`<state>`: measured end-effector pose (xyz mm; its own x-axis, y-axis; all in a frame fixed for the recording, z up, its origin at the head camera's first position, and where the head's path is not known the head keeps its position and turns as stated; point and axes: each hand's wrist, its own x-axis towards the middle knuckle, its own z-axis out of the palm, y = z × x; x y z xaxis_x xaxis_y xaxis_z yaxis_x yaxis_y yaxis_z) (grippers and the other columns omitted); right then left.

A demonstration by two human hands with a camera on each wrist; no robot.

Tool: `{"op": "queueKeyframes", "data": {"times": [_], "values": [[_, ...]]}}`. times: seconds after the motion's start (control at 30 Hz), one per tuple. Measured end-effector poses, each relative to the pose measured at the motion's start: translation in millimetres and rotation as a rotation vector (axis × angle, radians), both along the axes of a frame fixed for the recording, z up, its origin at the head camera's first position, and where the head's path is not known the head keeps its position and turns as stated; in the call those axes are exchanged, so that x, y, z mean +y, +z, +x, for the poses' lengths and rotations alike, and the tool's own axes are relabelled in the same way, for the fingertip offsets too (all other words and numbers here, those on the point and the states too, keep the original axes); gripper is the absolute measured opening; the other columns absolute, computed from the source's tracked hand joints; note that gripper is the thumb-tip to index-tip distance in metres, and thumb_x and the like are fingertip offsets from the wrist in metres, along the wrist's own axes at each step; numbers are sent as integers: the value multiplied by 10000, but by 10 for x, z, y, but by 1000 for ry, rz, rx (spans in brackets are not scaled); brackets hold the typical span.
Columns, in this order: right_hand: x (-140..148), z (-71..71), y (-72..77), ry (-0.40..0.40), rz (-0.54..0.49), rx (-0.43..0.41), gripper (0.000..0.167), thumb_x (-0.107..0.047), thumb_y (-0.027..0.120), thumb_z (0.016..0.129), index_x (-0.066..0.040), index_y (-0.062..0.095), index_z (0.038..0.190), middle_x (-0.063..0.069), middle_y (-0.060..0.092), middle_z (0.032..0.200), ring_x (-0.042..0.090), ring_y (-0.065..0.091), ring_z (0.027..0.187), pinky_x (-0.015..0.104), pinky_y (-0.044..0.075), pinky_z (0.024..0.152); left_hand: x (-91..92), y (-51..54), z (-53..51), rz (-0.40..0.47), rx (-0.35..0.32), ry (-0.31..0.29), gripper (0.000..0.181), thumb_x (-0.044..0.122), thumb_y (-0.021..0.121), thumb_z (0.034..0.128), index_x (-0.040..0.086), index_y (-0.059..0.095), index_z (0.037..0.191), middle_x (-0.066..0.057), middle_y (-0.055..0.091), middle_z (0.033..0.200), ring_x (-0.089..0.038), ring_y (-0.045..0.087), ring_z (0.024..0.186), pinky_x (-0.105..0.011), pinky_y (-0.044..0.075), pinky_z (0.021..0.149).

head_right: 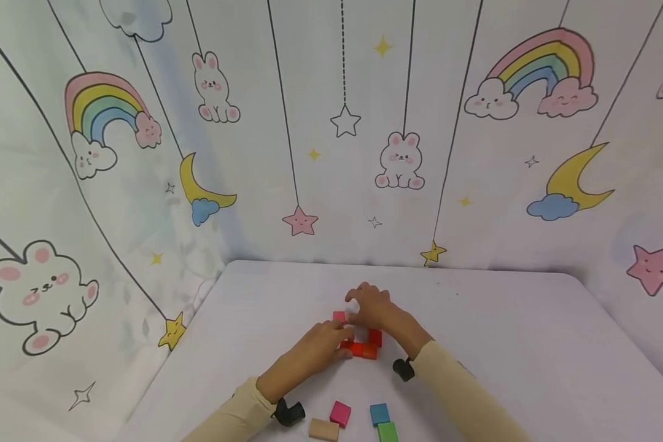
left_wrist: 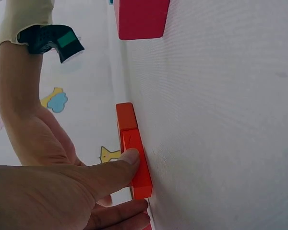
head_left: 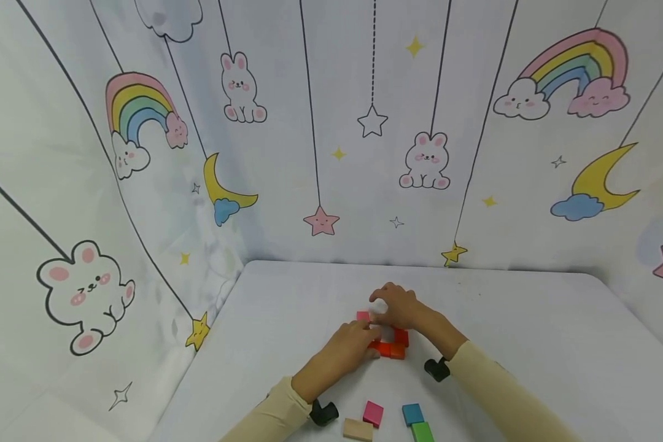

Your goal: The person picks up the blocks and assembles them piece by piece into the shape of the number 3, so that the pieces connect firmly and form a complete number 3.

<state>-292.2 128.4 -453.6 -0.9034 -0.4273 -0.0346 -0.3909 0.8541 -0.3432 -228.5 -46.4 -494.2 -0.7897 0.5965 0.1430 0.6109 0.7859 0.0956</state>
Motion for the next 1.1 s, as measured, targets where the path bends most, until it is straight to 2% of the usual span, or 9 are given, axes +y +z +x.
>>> {"op": "queueKeyframes", "data": {"times": [0.13, 0.27, 0.33, 0.43, 0.5, 0.63, 0.77, 0.93, 1.1], "values": [[105, 133, 178, 1, -21, -26, 348, -258, 843, 910, -125, 722, 1208, 165, 644, 1233, 281, 622, 1078, 618, 507, 959, -11, 35, 14, 1, 8, -12, 266, 342, 859, 896, 231, 735, 1104, 13, 711, 1120, -133, 660, 968, -288, 536, 809], [231, 322, 309, 27, -45, -68, 257, -173, 841, 905, -112, 723, 1126, 116, 650, 1101, 198, 615, 957, 435, 599, 849, -20, 38, 25, 9, 18, -19, 257, 341, 852, 904, 227, 733, 1101, 16, 704, 1075, -125, 643, 951, -269, 520, 793], [298, 440, 348, 54, -66, -99, 237, -146, 836, 903, -101, 724, 1107, 75, 642, 1028, 178, 602, 918, 354, 608, 768, -19, 27, 22, 11, 22, -19, 250, 338, 850, 906, 227, 733, 1098, 14, 702, 1058, -124, 641, 948, -262, 515, 790], [384, 640, 371, 90, -94, -163, 203, -153, 836, 903, -110, 723, 1066, 18, 622, 959, 179, 577, 908, 321, 580, 721, -18, 13, 16, 16, 26, -19, 247, 335, 855, 900, 229, 733, 1086, 18, 693, 1037, -119, 634, 939, -260, 511, 793], [424, 770, 352, 87, -96, -213, 207, -180, 851, 891, -130, 721, 1044, -6, 609, 932, 183, 567, 901, 331, 566, 710, -15, 6, 16, 15, 27, -18, 245, 333, 853, 902, 227, 733, 1088, 15, 691, 1042, -123, 635, 947, -268, 518, 808], [479, 976, 245, -1, -49, -335, 283, -240, 888, 852, -170, 685, 1034, -2, 593, 876, 179, 563, 841, 347, 575, 698, -13, -15, 9, 24, 28, -20, 252, 338, 847, 907, 221, 737, 1102, 11, 688, 1048, -125, 630, 956, -268, 525, 824], [510, 1110, 110, -87, 11, -429, 353, -288, 899, 836, -194, 625, 1038, 22, 589, 844, 184, 568, 803, 370, 579, 699, -20, -33, -1, 26, 41, -27, 259, 344, 843, 910, 216, 741, 1111, 8, 690, 1045, -125, 631, 944, -260, 529, 814], [513, 1185, -25, -119, 28, -457, 371, -346, 895, 832, -213, 604, 1020, 26, 589, 838, 186, 565, 808, 384, 559, 716, -20, -22, -2, 15, 61, -22, 258, 342, 845, 906, 209, 740, 1101, 3, 694, 1045, -130, 641, 941, -264, 534, 806], [520, 1206, -127, -140, 31, -445, 380, -378, 893, 823, -217, 608, 1016, 14, 590, 832, 178, 568, 793, 363, 579, 715, -13, -6, 9, 12, 34, -20, 266, 334, 840, 915, 209, 738, 1126, -6, 695, 1070, -138, 639, 952, -271, 533, 815]]}}
